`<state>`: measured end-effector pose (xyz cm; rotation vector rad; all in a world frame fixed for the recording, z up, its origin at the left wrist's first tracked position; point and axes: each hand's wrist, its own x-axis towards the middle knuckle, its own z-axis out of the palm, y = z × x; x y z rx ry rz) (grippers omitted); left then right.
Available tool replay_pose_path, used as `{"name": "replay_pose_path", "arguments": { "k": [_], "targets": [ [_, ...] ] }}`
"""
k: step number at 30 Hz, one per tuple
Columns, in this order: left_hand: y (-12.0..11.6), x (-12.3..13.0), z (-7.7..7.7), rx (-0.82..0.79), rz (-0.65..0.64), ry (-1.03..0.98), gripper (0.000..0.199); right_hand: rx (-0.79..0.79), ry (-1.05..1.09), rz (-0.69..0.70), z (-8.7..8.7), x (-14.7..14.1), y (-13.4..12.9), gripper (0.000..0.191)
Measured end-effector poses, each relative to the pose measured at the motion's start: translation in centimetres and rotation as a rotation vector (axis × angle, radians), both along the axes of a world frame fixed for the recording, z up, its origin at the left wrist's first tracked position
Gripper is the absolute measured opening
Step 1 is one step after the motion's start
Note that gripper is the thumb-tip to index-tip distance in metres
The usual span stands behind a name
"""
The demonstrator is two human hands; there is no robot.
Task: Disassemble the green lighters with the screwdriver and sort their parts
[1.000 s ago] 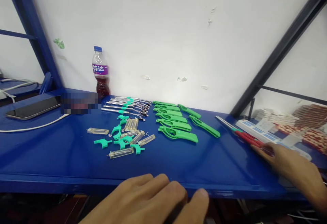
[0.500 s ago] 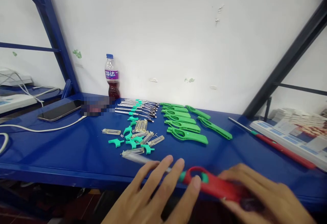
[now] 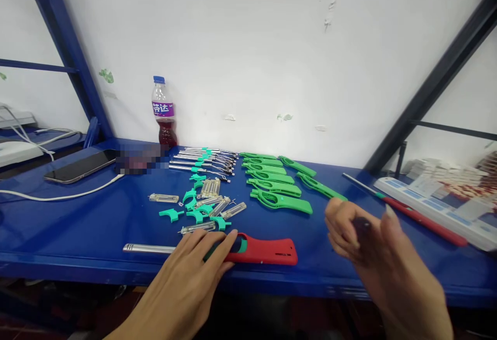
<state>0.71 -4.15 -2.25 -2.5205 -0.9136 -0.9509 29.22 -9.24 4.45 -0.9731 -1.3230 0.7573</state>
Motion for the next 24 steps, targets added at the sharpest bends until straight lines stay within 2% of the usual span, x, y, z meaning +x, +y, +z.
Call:
{"name": "replay_pose_path", "arguments": {
  "k": [3,7,12,18,24],
  "targets": [
    [0.0,-0.2,-0.4,-0.069,-0.006,-0.054,0.038,-0.049,0.366,0.177,0.6,-1.2,0.1,0.051],
    [0.0,-0.4,-0.9,-0.138,-0.007,-0.096,0.041,-0.032,0.514,0.274,0.5,-2.3,0.5,0.048],
    [0.0,-0.5,-1.3,-0.163,-0.003,-0.107,0.042,-0.040,0.512,0.291,0.1,-2.7,1.2,0.048],
    [0.0,-0.5,-1.8,-0.174,0.011,-0.100,0.040,-0.035,0.385,0.271,-0.1,-3.3,1.5,0.048],
    [0.1,-0.5,-1.6,-0.166,-0.001,-0.124,0.038,-0.005,0.358,0.301,-0.1,-3.7,1.5,0.050]
  ]
}}
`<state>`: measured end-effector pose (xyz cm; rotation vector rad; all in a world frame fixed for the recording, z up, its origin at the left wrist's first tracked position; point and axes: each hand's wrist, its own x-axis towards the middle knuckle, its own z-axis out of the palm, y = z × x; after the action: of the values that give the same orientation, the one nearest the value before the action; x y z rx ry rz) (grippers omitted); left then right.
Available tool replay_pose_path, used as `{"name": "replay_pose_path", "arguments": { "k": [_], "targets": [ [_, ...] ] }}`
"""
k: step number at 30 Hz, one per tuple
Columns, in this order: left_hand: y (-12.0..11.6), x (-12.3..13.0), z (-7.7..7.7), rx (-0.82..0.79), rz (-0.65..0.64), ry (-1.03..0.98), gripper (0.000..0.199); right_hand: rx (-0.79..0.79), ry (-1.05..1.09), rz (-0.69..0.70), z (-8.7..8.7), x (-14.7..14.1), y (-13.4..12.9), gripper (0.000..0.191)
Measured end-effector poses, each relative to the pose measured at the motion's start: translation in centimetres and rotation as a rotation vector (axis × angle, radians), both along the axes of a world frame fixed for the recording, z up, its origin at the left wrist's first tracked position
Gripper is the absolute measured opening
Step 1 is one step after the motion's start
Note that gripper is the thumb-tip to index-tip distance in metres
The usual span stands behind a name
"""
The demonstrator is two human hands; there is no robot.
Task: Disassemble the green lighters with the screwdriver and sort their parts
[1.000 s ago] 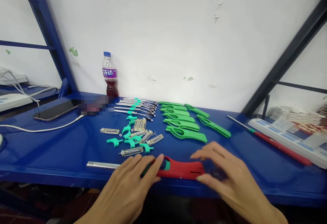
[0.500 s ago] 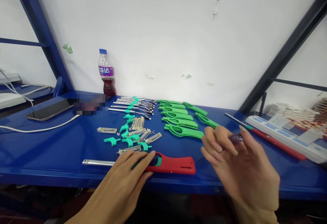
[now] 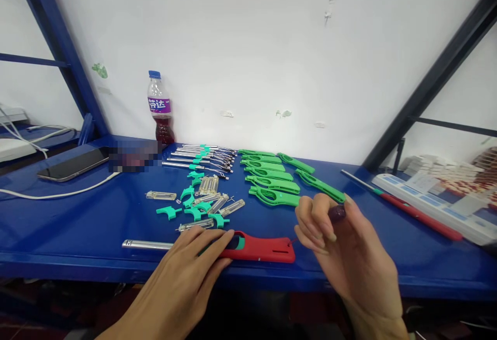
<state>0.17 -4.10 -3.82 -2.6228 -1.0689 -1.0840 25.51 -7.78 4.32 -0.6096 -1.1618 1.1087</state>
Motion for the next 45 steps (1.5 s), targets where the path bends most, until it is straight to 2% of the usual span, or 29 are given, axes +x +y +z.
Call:
{"name": "replay_pose_path", "arguments": {
  "k": [8,34,39,45],
  "targets": [
    [-0.1,0.2,0.4,-0.005,-0.015,-0.015,0.036,-0.054,0.061,-0.004,-0.1,0.5,0.0,0.051],
    [0.1,0.3,1.2,0.017,-0.065,-0.017,0.035,-0.060,0.072,-0.035,0.0,0.5,-0.4,0.050],
    [0.0,0.2,1.1,0.016,-0.056,-0.016,0.035,-0.056,0.074,-0.071,-0.1,0.6,-0.2,0.050],
    [0.1,0.2,0.9,-0.008,-0.049,-0.013,0.037,-0.076,0.066,-0.043,-0.2,0.6,-0.2,0.051]
  ]
}}
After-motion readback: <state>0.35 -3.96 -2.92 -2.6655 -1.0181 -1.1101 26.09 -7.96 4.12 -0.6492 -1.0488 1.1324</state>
